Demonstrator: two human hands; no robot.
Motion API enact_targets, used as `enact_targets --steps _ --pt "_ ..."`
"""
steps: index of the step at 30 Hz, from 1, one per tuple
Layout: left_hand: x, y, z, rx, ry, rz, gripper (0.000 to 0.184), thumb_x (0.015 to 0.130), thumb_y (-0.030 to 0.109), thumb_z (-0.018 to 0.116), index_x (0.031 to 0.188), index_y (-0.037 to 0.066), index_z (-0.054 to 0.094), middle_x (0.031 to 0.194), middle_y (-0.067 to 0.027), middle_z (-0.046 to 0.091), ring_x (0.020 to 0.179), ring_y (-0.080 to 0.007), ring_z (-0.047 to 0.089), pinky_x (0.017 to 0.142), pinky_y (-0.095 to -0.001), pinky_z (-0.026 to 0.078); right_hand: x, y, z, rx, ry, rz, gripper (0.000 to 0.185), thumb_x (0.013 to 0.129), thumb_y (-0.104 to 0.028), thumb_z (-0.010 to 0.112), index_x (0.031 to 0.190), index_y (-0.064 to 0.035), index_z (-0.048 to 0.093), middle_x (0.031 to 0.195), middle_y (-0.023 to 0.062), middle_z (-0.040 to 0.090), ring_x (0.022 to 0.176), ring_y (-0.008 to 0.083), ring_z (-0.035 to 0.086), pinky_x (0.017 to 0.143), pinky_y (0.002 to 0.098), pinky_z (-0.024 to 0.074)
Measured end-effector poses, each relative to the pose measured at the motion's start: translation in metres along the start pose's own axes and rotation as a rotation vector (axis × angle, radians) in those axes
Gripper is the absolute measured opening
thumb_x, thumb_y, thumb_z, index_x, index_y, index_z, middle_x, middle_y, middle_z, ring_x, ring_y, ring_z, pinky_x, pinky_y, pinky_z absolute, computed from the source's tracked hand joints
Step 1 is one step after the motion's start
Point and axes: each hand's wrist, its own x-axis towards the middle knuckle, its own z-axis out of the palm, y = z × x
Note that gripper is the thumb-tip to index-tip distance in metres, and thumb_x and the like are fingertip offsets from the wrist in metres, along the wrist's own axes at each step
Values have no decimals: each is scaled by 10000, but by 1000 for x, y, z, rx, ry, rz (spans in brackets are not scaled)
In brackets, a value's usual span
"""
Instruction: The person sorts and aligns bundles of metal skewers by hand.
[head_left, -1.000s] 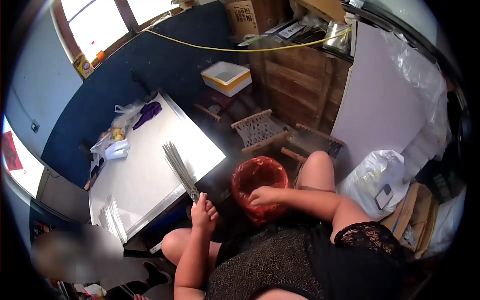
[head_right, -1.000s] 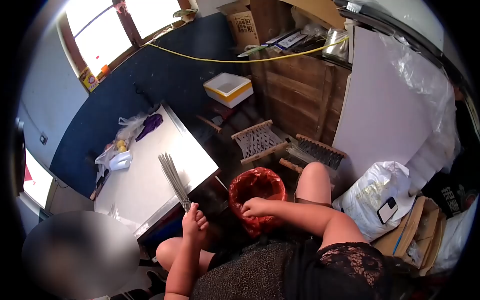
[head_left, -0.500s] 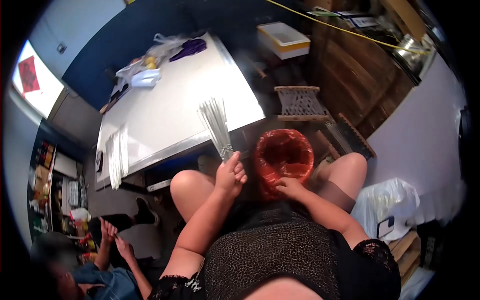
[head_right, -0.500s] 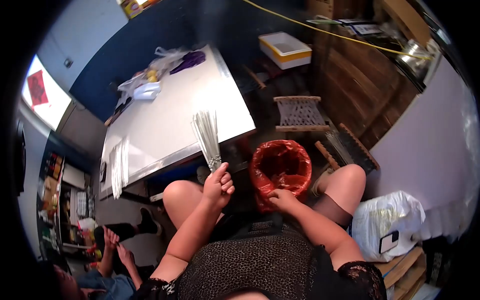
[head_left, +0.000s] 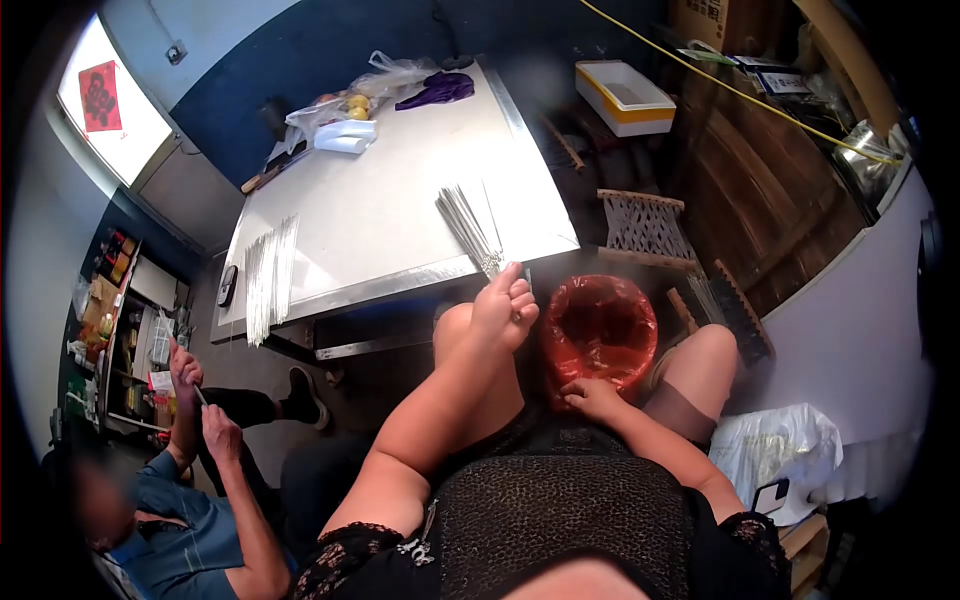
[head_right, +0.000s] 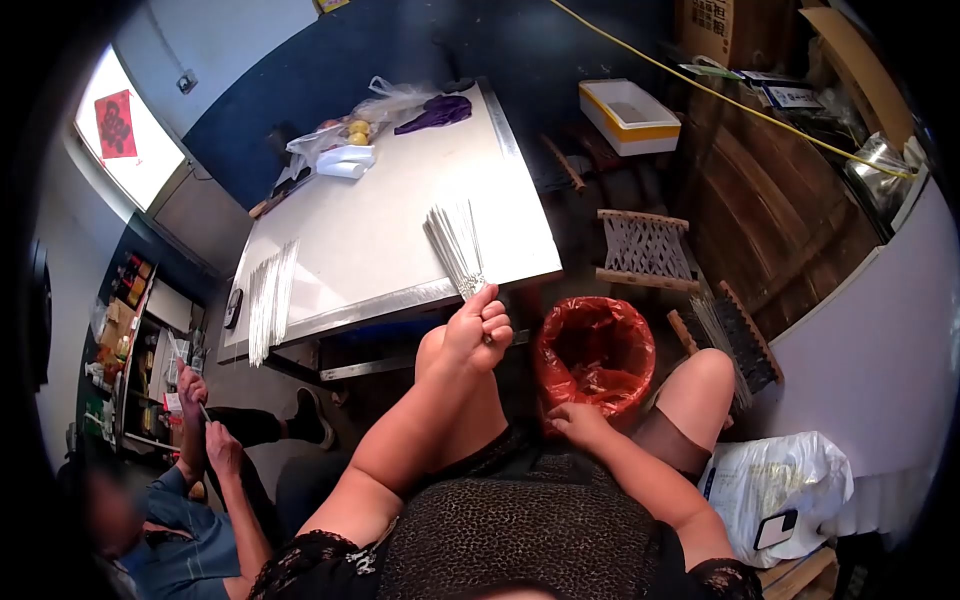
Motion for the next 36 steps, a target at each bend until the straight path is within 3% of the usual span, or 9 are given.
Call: enact_targets --steps 4,9,11,16,23,30,36 --pt "1 -16 0 97 62 49 179 927 226 514 779 164 433 555 61 304 435 -62 270 409 -225 247 -2 9 3 29 -17 7 248 805 -175 602 1030 -79 645 992 127 651 940 258 621 831 343 478" --pt "8 -5 -23 38 -178 -1 201 945 339 454 865 155 455 547 61 282 408 -61 269 391 -225 226 4 21 10 -193 -92 -56 260 822 -211 600 1044 -83 644 997 126 650 950 263 614 849 347 464" --pt "-1 -6 -6 34 27 49 208 950 354 433 914 150 451 548 61 275 406 -64 257 389 -224 226 7 30 14 -139 -123 -102 285 814 -243 601 1054 -94 641 995 135 647 955 272 610 849 356 462" --pt "-1 -8 -10 33 -37 25 214 947 353 443 959 140 455 591 44 298 453 -69 278 414 -218 246 -3 18 12 -146 -82 -60 279 794 -226 621 1032 -82 643 968 153 648 911 295 620 819 367 475" --pt "-3 -20 -14 150 -36 71 224 952 313 444 1035 106 425 618 20 357 506 -104 359 492 -272 378 -8 18 7 -209 -121 -42 263 800 -232 618 1010 -75 639 962 157 645 912 303 614 815 376 471" --pt "-4 -21 -11 143 -44 85 241 959 323 426 1064 107 419 645 14 386 527 -116 379 514 -279 388 -9 11 2 -195 -155 -39 257 805 -213 610 1019 -74 641 957 145 650 911 289 618 815 366 473" --pt "-7 -20 -3 153 44 67 226 962 353 409 992 135 459 621 32 365 496 -95 342 494 -258 360 -7 9 2 -169 -166 -25 257 806 -210 609 1019 -68 640 952 146 652 908 287 621 809 361 476"
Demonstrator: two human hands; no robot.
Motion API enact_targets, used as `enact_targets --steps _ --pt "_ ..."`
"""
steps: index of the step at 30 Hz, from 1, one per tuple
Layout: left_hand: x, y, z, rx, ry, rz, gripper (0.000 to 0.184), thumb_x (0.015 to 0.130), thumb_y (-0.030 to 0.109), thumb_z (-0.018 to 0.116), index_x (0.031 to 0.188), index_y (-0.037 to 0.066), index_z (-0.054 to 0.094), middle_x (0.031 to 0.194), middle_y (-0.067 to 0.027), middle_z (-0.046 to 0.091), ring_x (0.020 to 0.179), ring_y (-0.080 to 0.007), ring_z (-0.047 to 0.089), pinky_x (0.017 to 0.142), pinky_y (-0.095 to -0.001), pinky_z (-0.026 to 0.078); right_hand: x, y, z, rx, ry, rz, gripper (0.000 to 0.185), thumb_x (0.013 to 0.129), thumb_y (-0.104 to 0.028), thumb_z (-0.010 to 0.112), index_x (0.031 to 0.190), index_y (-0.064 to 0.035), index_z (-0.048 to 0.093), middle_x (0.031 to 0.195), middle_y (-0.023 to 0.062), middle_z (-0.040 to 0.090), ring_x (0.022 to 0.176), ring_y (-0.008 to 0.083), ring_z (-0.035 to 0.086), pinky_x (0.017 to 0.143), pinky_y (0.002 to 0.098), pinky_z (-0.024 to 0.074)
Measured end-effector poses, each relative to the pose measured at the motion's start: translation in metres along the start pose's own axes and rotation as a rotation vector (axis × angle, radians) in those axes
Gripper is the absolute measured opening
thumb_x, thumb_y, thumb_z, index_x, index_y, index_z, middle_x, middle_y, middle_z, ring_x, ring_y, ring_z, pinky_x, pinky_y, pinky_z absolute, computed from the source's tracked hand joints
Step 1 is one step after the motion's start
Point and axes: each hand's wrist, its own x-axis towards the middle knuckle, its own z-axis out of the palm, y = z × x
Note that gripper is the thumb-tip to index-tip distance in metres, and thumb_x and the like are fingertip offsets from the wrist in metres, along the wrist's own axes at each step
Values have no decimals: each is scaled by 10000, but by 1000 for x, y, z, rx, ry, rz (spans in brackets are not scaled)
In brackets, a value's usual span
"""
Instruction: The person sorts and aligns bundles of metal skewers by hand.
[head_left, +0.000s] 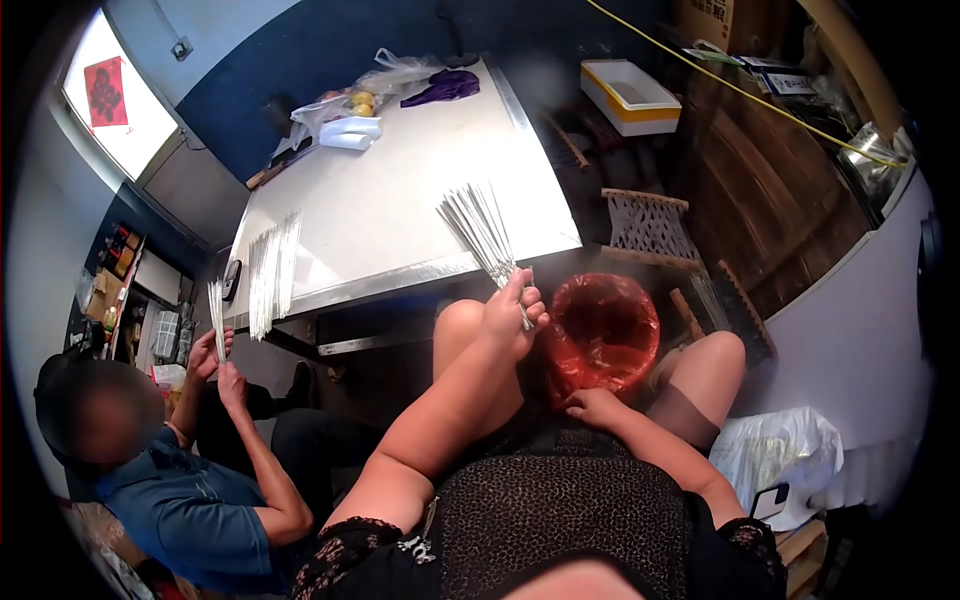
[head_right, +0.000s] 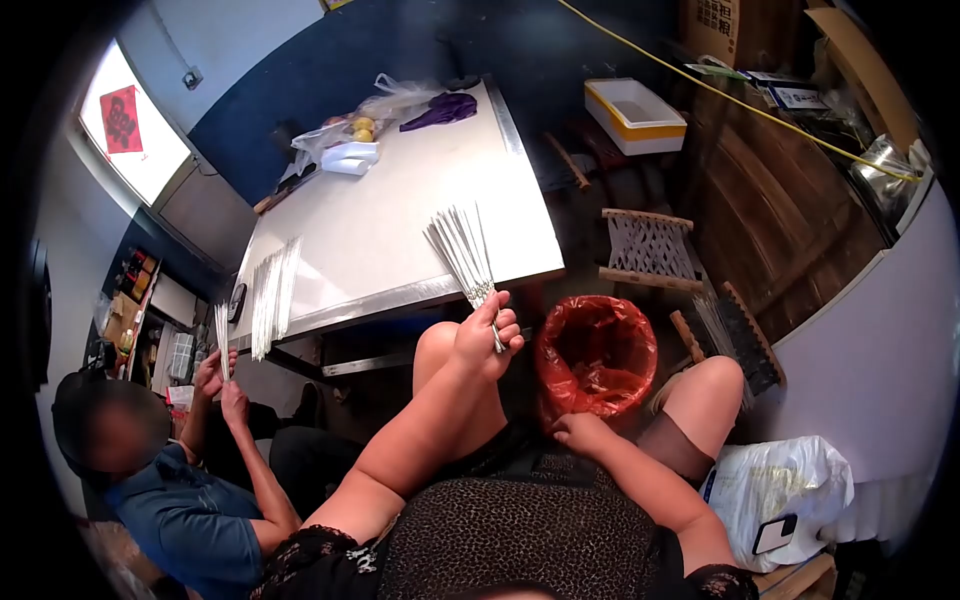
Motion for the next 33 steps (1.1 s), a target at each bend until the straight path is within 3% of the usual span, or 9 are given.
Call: enact_targets --steps 19,21,22,23,24,26,27,30,33 --pt "-1 -1 2 -9 -8 49 220 945 361 454 956 144 491 560 60 286 431 -64 275 417 -222 286 5 11 4 -17 20 -43 232 811 -209 616 996 -72 644 924 134 659 872 270 632 769 362 484" --pt "-4 -2 3 5 -23 46 210 945 352 458 957 145 490 558 58 293 427 -66 279 413 -223 286 11 10 -5 252 165 -2 225 841 -225 605 987 -59 643 862 97 670 820 198 634 730 328 491" --pt "-8 -3 4 42 -39 66 202 944 345 465 958 146 491 557 56 303 421 -68 286 408 -223 287 9 -18 -34 547 109 105 246 872 -244 585 996 -37 633 797 51 649 779 128 599 708 282 487" --pt "-10 -2 7 81 -59 88 194 942 338 473 960 146 492 557 54 313 416 -70 294 402 -222 287 5 -51 -64 618 185 116 270 886 -250 573 1015 -18 623 818 36 627 793 104 572 729 258 479" --pt "-12 -1 12 122 -80 114 192 937 338 486 953 146 490 558 44 329 413 -76 315 397 -225 307 14 -61 -80 668 407 -124 299 885 -247 575 1052 -1 604 905 43 621 831 96 564 754 255 471" --pt "-13 3 24 205 -147 177 193 937 337 485 951 144 484 559 40 331 413 -78 321 398 -228 318 24 -102 -134 634 496 -374 418 882 -240 582 1185 36 504 1027 59 594 905 103 551 788 267 461" --pt "-11 5 30 284 -214 240 193 938 335 484 949 143 477 559 35 334 413 -80 327 398 -232 330 14 -141 -162 680 460 -334 522 864 -243 610 1256 48 424 1076 105 581 953 135 552 819 275 456" --pt "1 16 46 432 -274 365 232 937 346 482 926 121 426 572 22 364 421 -92 358 394 -255 359 57 -187 -206 709 451 -605 883 739 -345 735 1341 85 252 1122 267 544 1032 247 570 816 314 488" --pt "30 33 50 681 -283 601 226 927 309 511 997 112 427 619 26 437 454 -89 434 390 -240 388 65 -240 -223 623 527 -580 1002 652 -261 790 1363 91 179 1154 248 523 995 267 572 887 310 446"
